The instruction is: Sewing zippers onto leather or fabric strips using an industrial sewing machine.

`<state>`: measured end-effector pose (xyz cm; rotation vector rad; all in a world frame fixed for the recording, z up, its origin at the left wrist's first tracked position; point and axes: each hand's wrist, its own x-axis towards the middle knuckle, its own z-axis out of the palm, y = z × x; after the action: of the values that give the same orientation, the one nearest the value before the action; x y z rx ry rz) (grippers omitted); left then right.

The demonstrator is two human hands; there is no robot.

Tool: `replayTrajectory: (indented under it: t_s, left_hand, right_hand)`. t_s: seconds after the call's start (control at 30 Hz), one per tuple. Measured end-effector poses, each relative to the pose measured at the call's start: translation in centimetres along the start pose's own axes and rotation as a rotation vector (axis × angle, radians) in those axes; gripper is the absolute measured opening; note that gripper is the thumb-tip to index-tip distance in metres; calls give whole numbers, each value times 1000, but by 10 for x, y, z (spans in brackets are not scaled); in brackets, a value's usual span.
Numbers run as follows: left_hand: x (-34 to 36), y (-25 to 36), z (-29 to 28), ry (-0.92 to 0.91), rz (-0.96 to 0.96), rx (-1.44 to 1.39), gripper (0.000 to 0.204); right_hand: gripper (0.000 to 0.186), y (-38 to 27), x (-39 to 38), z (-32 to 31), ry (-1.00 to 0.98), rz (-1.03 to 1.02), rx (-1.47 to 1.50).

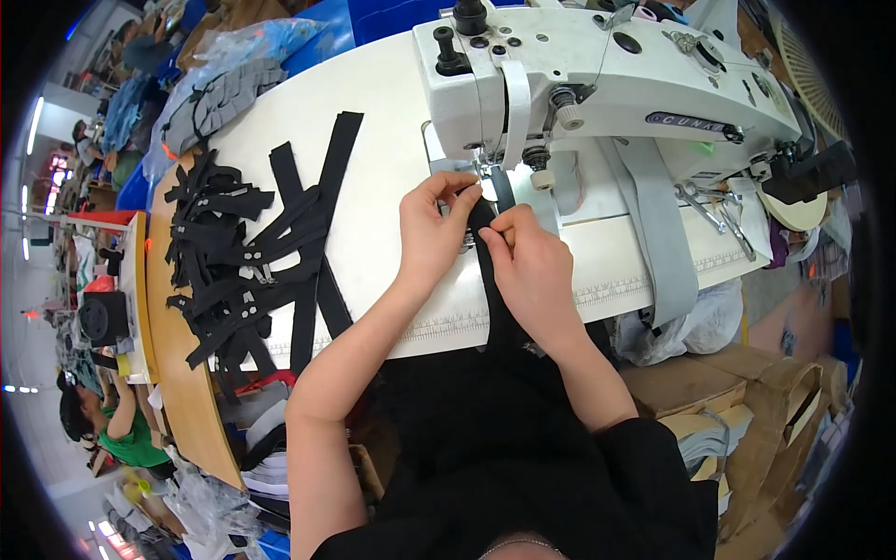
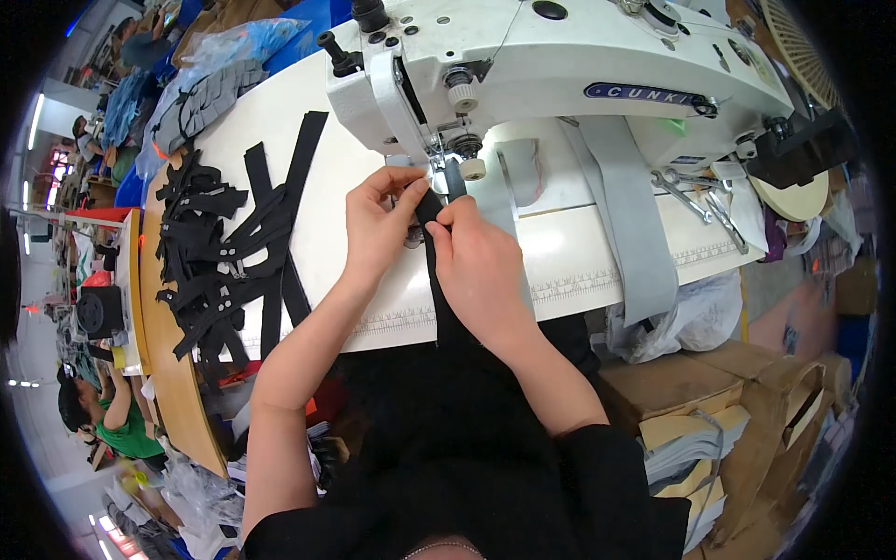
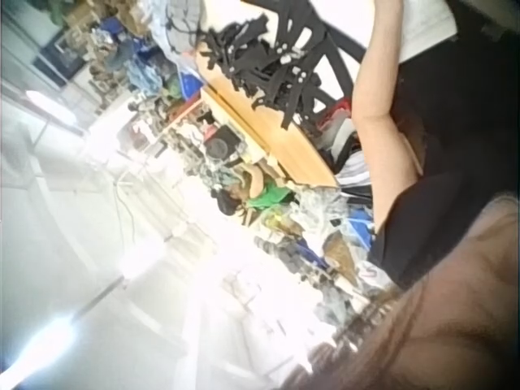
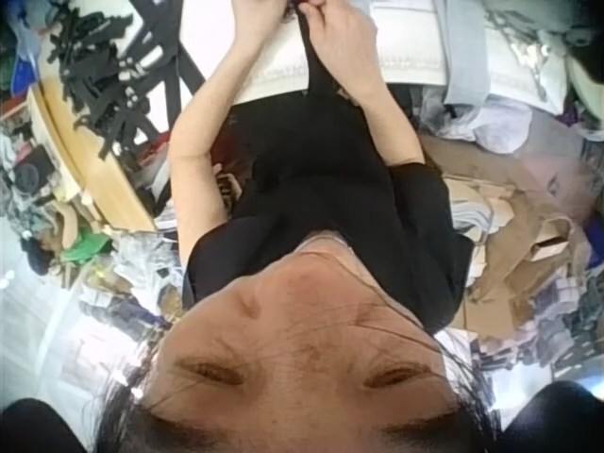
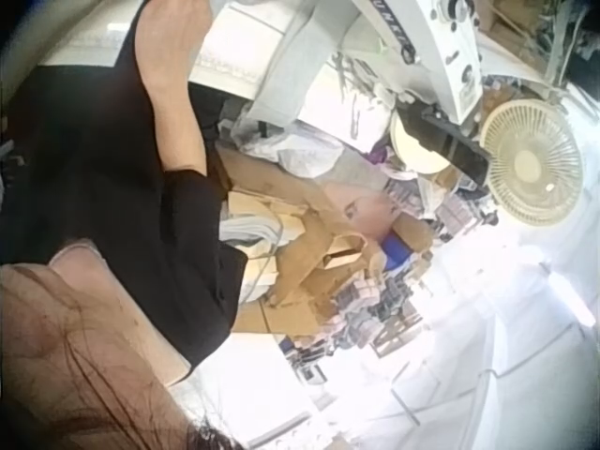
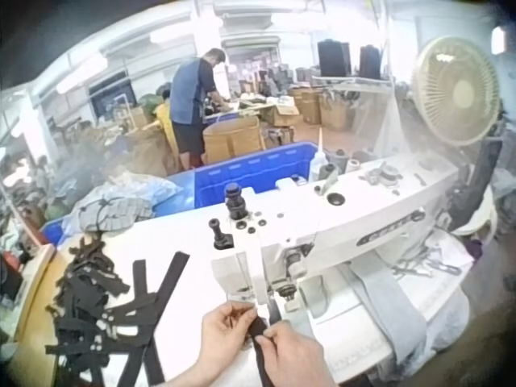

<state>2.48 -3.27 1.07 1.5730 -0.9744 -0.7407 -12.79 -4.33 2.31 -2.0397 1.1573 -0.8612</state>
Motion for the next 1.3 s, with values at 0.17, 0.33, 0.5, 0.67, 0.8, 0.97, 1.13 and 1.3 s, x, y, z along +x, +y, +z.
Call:
replayTrajectory:
  t_s: [0.17,0.33,0.5,0.67,0.8,0.97,1.13,1.3]
  left_hand:
    - [-19,3,-9,46,392,543,20]
    - [-32,3,-13,-71,432,634,26]
    - [-35,1,-10,-103,445,640,30]
    - [-33,-5,-15,-134,470,605,34]
    - [-38,-1,-14,-130,508,667,36]
    - [-40,0,-12,-143,465,665,38]
    - [-38,-4,-17,-139,446,589,38]
    - [-44,3,-21,-198,408,606,38]
  right_hand:
    - [18,11,7,4,-16,7,44]
    - [20,2,3,-4,-29,130,4]
    - [24,0,-9,-2,64,-14,-205]
    - [26,-7,-6,2,117,-22,-276]
    - [25,-9,-7,5,153,-18,-286]
    - [25,5,-2,10,185,-90,-344]
    - [22,8,2,7,152,154,-7]
    - [16,9,3,-3,32,295,175]
